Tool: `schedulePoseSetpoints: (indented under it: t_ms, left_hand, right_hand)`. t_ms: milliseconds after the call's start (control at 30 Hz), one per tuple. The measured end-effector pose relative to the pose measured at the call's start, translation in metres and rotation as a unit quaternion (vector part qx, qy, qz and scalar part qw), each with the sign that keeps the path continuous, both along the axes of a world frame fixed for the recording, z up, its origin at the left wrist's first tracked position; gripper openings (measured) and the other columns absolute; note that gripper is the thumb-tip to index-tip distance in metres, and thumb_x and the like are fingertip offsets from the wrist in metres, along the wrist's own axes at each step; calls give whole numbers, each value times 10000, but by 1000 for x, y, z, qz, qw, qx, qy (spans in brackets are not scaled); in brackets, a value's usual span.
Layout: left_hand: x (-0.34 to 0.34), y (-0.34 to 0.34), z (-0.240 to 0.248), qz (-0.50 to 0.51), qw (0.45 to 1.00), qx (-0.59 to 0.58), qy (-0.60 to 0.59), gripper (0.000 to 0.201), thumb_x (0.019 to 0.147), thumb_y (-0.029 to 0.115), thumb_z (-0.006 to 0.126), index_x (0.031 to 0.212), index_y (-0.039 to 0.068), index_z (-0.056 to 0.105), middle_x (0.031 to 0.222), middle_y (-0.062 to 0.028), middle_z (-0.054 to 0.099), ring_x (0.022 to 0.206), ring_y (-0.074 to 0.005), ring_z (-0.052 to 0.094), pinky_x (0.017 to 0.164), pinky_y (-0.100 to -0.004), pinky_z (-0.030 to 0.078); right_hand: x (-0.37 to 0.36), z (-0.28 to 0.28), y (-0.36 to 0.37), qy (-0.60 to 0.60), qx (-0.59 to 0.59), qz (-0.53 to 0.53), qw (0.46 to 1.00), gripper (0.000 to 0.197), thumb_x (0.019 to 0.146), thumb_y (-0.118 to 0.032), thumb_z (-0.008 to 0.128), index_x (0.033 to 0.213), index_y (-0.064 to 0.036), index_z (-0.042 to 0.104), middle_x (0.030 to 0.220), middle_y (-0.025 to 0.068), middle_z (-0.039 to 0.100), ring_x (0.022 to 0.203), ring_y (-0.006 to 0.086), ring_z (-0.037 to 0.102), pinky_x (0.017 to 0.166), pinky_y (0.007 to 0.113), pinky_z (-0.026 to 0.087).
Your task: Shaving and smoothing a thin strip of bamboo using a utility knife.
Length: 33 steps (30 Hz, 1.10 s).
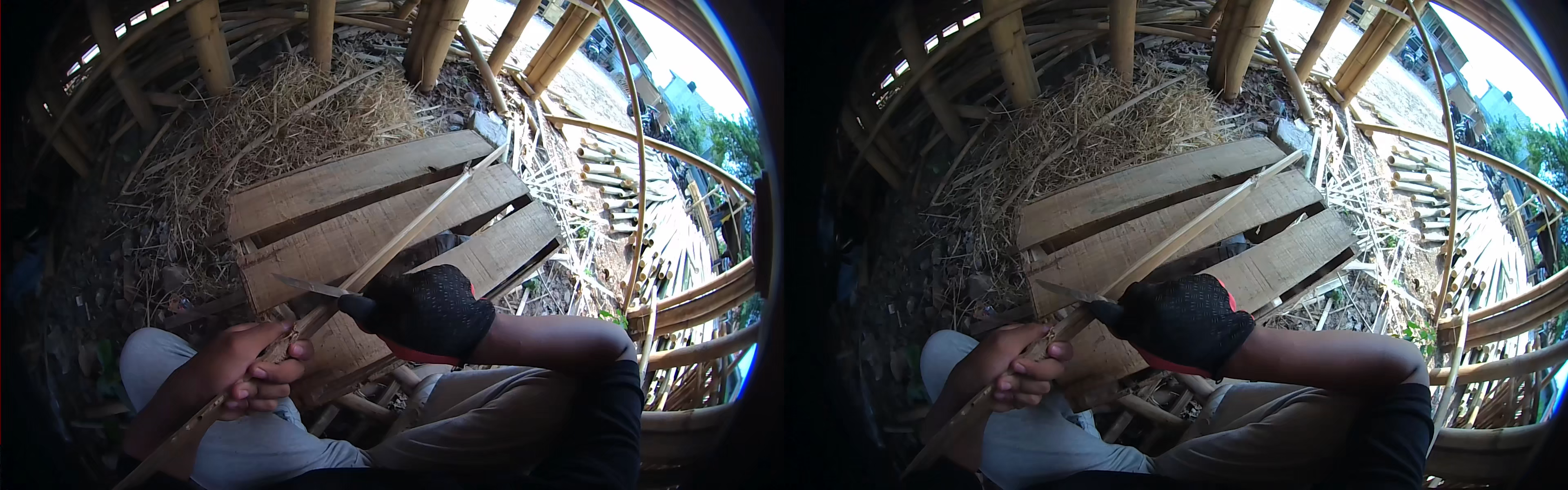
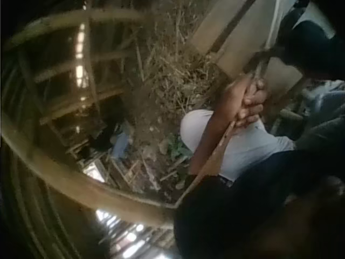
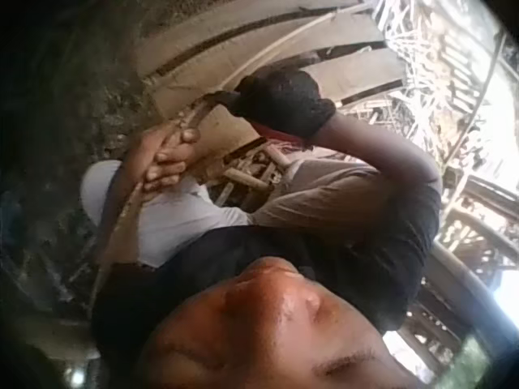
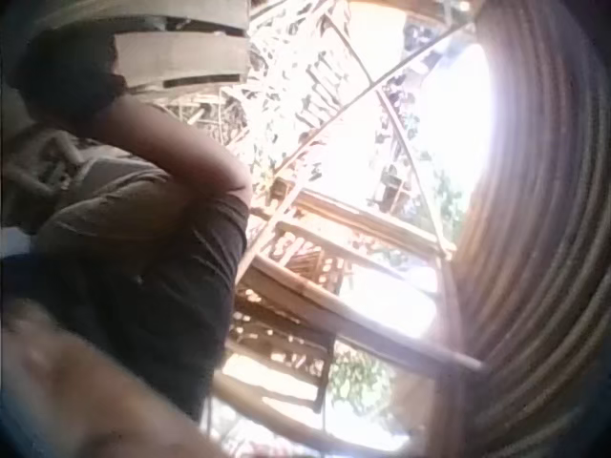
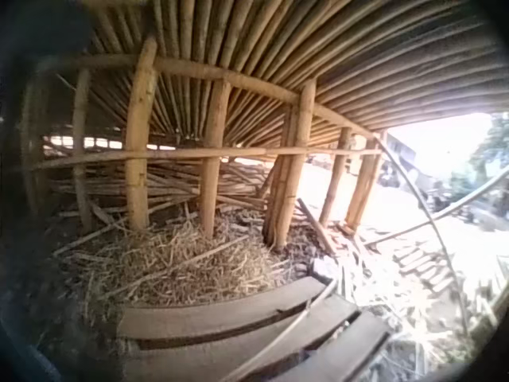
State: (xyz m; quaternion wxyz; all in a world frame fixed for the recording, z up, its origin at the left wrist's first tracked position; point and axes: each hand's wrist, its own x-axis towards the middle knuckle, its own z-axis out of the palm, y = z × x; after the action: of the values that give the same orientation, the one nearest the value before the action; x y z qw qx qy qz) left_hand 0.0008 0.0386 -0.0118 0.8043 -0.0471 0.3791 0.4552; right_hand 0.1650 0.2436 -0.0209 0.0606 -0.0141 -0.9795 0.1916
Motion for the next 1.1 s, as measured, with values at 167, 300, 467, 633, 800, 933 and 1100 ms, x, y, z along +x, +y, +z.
schedulePoseSetpoints:
  t_ms: [167,300,467,633,800,933,1100]
  left_hand:
    - [-1,9,-2,17,999,-8,-35,314,1055,351,261,924,107,408,543,84,325,334,-10,277,299,-171,249]
    - [-2,9,-4,33,997,-9,-74,313,1055,352,271,916,110,412,543,92,329,339,-1,274,296,-161,237]
    - [1,9,-2,26,998,3,-50,298,1053,342,283,912,113,413,541,96,322,341,-1,276,294,-158,231]
    - [10,10,2,15,999,-1,-52,297,1052,336,279,911,110,410,540,89,319,340,-14,267,298,-169,234]
    - [9,10,6,-7,1000,-3,1,304,1052,339,265,907,110,404,540,82,315,339,-22,260,304,-179,238]
    - [11,11,7,13,999,-8,-47,312,1048,348,255,895,117,397,539,84,316,335,-21,262,292,-171,243]
    - [12,19,2,39,995,-31,-92,307,1041,350,254,889,121,391,539,86,319,334,-18,261,278,-168,247]
  right_hand:
    - [-3,0,19,-40,94,5,995,200,939,-287,583,879,-147,713,657,71,631,520,256,625,459,383,471]
    - [3,-28,59,-45,169,-21,984,165,930,-267,576,980,-160,692,696,81,644,562,263,643,476,394,493]
    - [1,-31,98,-100,209,-123,965,287,936,-292,552,1184,-170,632,773,89,666,656,302,664,555,427,526]
    - [19,-31,128,-124,149,-189,963,313,956,-289,509,1187,-100,602,783,117,662,710,335,663,631,444,528]
    - [9,9,26,-34,53,11,998,264,972,-299,503,1107,-142,668,743,127,659,699,327,667,646,438,531]
    - [8,-7,57,-142,170,-54,974,290,980,-296,479,1166,-139,637,791,103,665,686,319,669,598,435,536]
    - [23,-34,100,-90,225,-92,966,329,968,-272,476,1258,-172,596,789,102,667,666,283,673,545,425,535]
